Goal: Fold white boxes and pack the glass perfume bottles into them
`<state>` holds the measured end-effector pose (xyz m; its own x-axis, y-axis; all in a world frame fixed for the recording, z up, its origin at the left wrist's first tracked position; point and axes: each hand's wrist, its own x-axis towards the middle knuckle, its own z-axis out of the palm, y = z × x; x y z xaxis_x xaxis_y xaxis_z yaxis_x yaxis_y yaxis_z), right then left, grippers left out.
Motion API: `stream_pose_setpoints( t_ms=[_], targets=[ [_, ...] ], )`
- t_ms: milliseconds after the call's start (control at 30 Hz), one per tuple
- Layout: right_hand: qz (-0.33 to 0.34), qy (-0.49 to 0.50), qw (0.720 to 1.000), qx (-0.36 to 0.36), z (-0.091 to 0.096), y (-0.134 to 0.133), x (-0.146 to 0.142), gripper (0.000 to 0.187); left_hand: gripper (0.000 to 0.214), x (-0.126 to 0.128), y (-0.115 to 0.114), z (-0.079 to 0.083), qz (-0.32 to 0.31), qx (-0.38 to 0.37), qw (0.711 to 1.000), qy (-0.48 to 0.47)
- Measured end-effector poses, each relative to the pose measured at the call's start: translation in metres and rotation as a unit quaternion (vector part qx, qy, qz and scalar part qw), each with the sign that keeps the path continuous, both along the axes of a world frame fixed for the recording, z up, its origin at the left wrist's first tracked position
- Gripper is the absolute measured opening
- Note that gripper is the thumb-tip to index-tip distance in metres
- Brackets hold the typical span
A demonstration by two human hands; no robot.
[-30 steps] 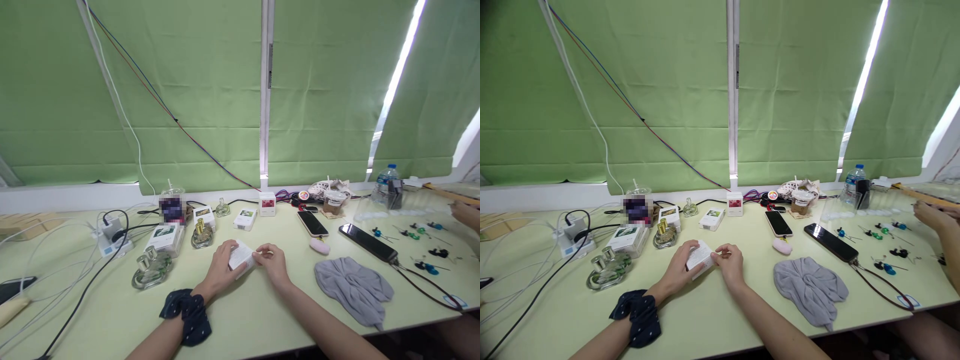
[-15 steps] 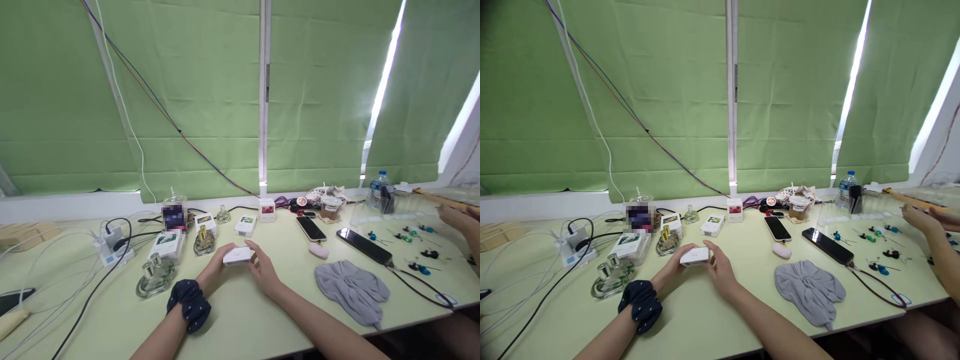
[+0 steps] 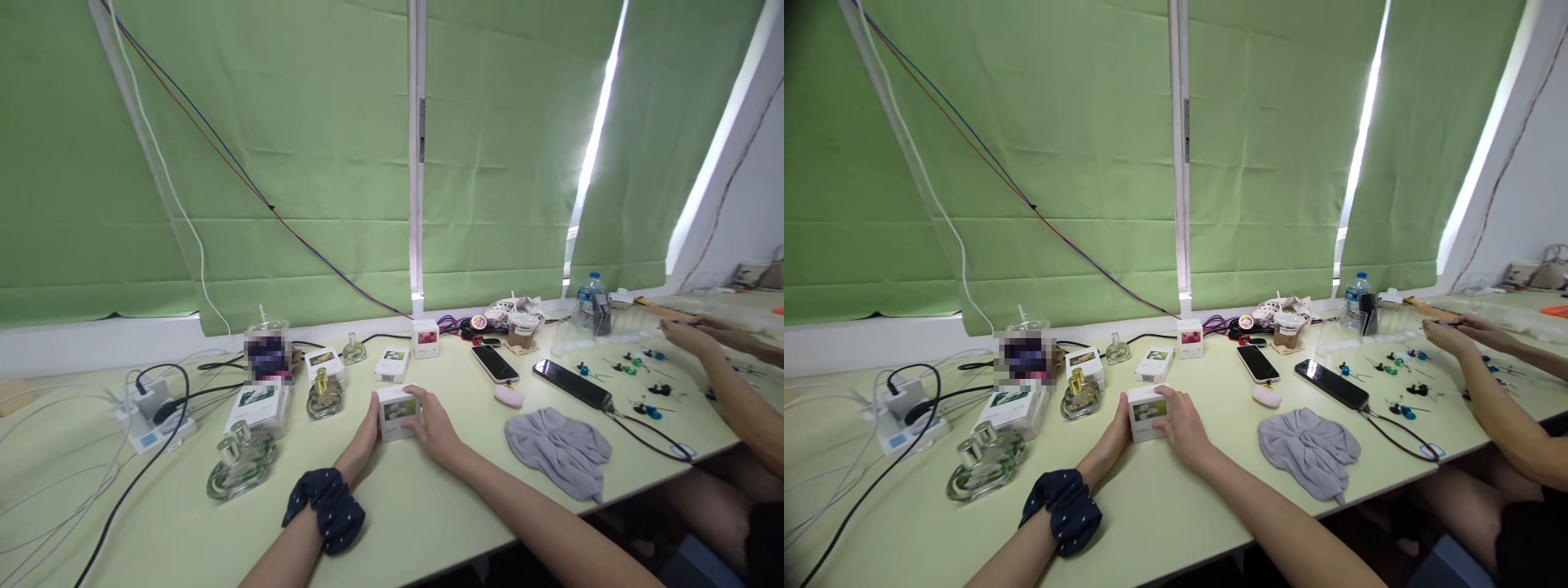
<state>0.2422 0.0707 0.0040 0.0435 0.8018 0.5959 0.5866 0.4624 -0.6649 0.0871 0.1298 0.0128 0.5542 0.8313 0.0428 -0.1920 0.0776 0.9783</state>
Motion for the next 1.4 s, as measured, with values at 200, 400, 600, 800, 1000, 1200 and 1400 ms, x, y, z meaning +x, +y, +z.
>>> stream_pose_setpoints(
  t_ms=[200,400,600,800,1000,1200,1400],
  targets=[
    [-0.045,0.016,0.998,-0.031,0.000,0.033,0.035,0.058,0.067,-0.001,-0.007,0.003,0.069,0.131,0.981,0.126],
    [-0.131,0.011,0.990,-0.055,0.006,0.072,0.075,0.061,0.061,-0.004,-0.010,-0.001,0.044,0.133,0.976,0.166],
    [-0.193,-0.020,0.977,-0.085,0.005,0.103,0.090,0.064,0.056,-0.004,-0.015,-0.002,0.039,0.138,0.975,0.167],
    [-0.229,-0.022,0.967,-0.110,0.005,0.122,0.093,0.063,0.053,-0.002,-0.018,-0.004,0.059,0.150,0.970,0.181],
    [-0.250,-0.013,0.965,-0.075,-0.005,0.135,0.092,0.062,0.048,-0.002,-0.020,-0.004,0.065,0.181,0.960,0.205],
    [-0.248,0.005,0.967,-0.048,-0.013,0.145,0.093,0.062,0.045,-0.003,-0.021,-0.004,0.069,0.189,0.956,0.215],
    [-0.238,0.005,0.970,-0.058,-0.016,0.148,0.095,0.061,0.045,-0.002,-0.019,-0.003,0.069,0.180,0.957,0.216]
  ],
)
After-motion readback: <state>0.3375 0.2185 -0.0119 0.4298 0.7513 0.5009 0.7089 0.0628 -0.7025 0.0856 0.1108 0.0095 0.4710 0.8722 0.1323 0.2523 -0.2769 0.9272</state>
